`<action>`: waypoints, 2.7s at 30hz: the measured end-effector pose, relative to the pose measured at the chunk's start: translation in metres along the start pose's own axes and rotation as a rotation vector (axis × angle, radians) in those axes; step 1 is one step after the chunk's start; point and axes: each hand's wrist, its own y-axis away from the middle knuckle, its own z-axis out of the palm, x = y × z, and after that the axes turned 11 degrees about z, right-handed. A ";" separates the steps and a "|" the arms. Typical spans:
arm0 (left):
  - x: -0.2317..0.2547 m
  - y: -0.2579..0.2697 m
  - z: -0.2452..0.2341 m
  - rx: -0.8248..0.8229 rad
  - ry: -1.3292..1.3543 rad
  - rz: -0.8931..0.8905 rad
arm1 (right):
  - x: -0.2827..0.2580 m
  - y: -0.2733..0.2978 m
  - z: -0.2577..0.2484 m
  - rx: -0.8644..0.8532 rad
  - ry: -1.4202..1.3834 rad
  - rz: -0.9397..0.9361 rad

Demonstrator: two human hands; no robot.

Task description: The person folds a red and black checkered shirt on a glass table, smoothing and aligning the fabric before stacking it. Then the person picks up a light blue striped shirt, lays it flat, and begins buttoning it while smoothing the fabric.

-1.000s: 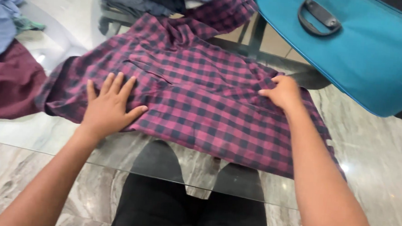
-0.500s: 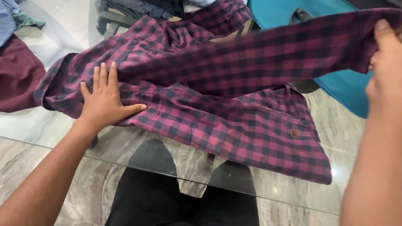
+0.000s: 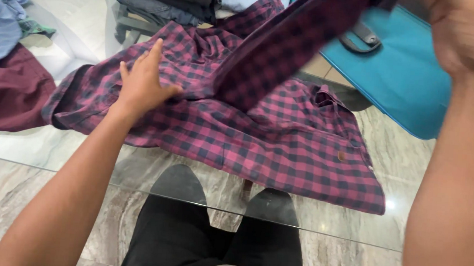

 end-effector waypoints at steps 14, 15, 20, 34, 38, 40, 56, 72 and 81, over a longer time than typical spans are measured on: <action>0.026 0.043 -0.006 -0.193 0.226 0.593 | 0.047 0.047 -0.057 -0.119 -0.291 0.007; 0.028 0.047 -0.009 -0.180 0.156 0.602 | 0.045 0.050 -0.053 -0.122 -0.272 -0.003; 0.023 0.045 -0.021 -0.067 0.040 0.426 | 0.039 0.073 -0.061 -0.048 -0.341 0.112; 0.024 0.094 -0.052 -0.124 -0.109 0.494 | 0.179 0.196 -0.025 -0.024 0.271 0.679; 0.045 0.077 -0.049 -0.061 -0.076 0.558 | 0.188 0.164 -0.021 0.150 0.493 0.537; 0.058 0.067 -0.033 -0.001 -0.027 0.552 | 0.200 0.146 -0.018 0.158 0.614 0.530; 0.050 0.051 0.062 -0.176 -0.184 0.239 | 0.211 0.134 0.013 0.411 1.053 0.359; -0.017 0.090 -0.041 -0.399 -0.066 0.189 | 0.154 0.212 0.038 -0.208 0.705 0.148; -0.021 0.093 -0.047 0.038 0.174 0.262 | 0.144 0.210 0.038 0.010 0.833 -0.079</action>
